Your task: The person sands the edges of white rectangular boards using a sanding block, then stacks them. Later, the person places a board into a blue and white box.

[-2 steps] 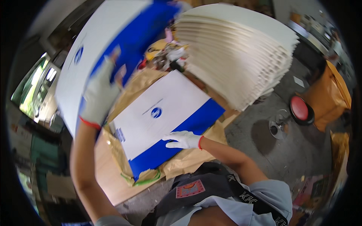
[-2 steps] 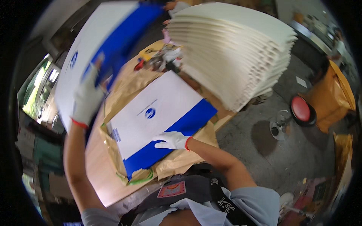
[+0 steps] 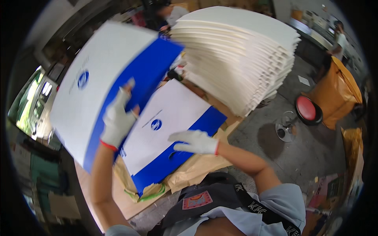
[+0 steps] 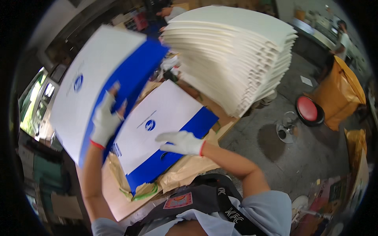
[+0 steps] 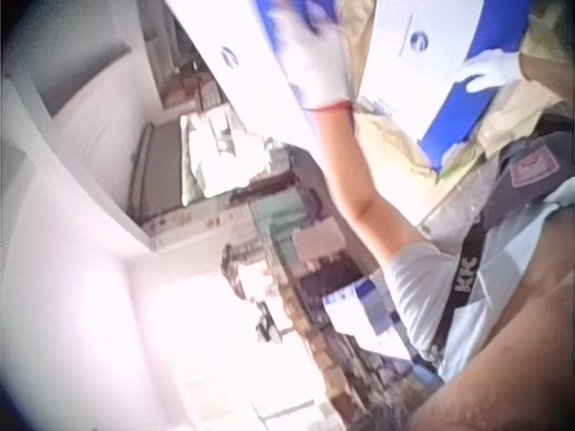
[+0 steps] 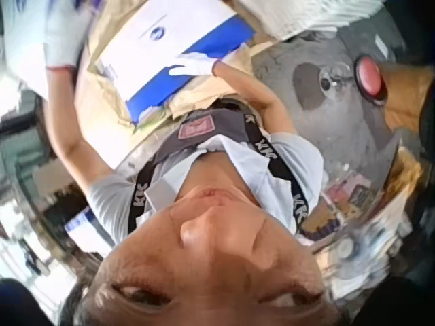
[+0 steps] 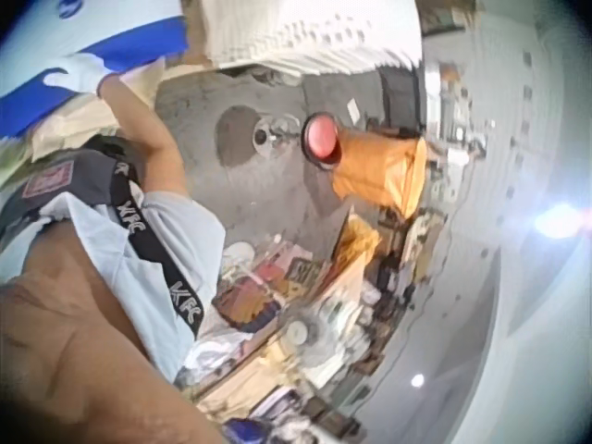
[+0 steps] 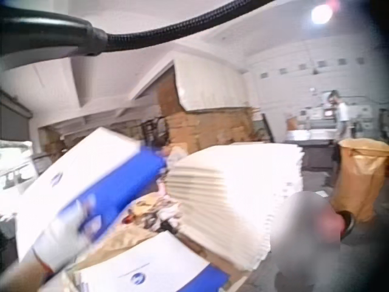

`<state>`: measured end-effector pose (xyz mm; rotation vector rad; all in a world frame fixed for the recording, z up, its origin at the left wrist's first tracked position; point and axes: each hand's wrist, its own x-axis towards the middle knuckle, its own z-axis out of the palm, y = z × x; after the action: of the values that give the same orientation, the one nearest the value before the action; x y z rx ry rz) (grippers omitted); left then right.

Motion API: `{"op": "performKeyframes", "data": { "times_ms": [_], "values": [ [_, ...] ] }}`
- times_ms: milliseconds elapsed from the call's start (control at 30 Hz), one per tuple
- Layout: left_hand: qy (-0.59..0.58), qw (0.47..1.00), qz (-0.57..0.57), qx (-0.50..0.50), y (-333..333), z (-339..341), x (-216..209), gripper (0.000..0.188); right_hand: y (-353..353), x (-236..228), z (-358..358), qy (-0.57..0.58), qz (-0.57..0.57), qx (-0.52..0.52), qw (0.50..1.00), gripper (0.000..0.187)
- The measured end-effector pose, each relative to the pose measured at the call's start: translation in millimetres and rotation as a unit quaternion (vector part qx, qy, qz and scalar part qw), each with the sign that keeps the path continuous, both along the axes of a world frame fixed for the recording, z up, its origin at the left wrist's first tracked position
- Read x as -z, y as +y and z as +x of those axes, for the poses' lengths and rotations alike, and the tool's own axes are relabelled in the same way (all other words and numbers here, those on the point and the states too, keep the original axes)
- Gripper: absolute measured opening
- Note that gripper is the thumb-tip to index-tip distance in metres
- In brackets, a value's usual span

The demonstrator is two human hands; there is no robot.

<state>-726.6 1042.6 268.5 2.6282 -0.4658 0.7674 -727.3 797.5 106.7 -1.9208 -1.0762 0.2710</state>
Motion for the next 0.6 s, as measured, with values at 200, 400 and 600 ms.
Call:
{"op": "performKeyframes", "data": {
  "times_ms": [200,400,600],
  "values": [
    [0.341,0.905,-0.247,-0.058,-17.6,1.2,137.2,0.051,-191.2,-143.6,45.5,-0.421,0.122,0.425,0.792,0.026],
    [0.399,0.861,-0.313,-0.032,-27.5,20.8,189.8,0.045,-304.6,-210.9,68.5,-0.321,-0.211,0.536,0.752,0.039],
    [0.385,0.866,-0.319,-0.001,-22.8,25.0,191.7,0.042,-295.6,-247.3,74.3,-0.25,-0.305,0.492,0.776,0.036]
  ]
}}
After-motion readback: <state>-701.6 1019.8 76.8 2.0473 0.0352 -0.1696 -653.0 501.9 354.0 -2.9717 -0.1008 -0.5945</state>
